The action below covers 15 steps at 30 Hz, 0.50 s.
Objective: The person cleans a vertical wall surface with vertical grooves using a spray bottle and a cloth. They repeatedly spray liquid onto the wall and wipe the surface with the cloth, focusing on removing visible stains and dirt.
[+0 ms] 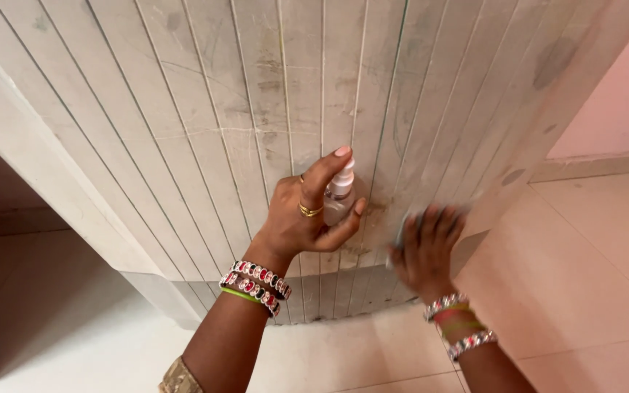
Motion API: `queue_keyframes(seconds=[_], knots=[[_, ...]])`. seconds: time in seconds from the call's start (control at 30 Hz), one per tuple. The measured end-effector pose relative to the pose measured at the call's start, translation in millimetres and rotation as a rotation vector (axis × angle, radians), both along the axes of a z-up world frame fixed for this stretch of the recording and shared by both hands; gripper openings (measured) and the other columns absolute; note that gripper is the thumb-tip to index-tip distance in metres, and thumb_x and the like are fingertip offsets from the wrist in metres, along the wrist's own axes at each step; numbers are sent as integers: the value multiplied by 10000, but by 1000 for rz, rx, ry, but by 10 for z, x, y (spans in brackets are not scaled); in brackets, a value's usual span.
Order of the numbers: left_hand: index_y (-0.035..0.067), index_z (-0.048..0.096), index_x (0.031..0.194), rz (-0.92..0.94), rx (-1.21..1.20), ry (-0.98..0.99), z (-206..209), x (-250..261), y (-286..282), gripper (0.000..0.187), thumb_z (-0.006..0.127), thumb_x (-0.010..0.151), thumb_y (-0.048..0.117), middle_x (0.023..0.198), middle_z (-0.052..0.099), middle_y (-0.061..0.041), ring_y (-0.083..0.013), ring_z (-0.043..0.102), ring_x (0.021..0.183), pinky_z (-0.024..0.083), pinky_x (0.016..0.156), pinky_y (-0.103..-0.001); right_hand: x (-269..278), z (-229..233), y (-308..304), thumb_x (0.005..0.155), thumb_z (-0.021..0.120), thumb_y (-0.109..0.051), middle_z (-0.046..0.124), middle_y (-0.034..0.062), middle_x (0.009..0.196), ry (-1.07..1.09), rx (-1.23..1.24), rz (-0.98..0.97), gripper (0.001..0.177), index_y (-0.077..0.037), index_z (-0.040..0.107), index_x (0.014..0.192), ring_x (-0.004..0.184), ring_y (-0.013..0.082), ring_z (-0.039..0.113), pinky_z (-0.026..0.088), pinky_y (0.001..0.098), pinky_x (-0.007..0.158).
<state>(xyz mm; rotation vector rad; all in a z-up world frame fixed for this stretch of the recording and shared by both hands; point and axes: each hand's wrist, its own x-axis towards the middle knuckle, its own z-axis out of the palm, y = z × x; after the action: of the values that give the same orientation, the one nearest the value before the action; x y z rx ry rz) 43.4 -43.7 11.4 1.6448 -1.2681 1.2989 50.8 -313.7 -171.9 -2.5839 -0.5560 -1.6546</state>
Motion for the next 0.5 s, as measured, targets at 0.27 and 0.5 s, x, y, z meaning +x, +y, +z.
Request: queue_keyframes(seconds=[0.27, 0.5], knots=[[106, 308, 1530, 65, -43, 1, -65, 21, -66, 783, 767, 899, 170, 1222, 701, -148, -227, 737, 806, 584, 683, -320, -94, -67, -90, 1059, 399, -524, -92, 137, 1732, 114, -12, 21, 777, -186, 65, 1673, 1581, 477, -67, -15, 775, 1197], [101, 306, 1530, 58, -14, 3, -52, 1, -53, 788, 760, 888, 151, 1145, 707, -133, -212, 723, 786, 566, 658, -306, 312, 1828, -237, 1120, 185, -638, -117, 50, 1728, -110, 107, -143, 712, -241, -13, 1676, 1598, 340, -95, -47, 615, 1266]])
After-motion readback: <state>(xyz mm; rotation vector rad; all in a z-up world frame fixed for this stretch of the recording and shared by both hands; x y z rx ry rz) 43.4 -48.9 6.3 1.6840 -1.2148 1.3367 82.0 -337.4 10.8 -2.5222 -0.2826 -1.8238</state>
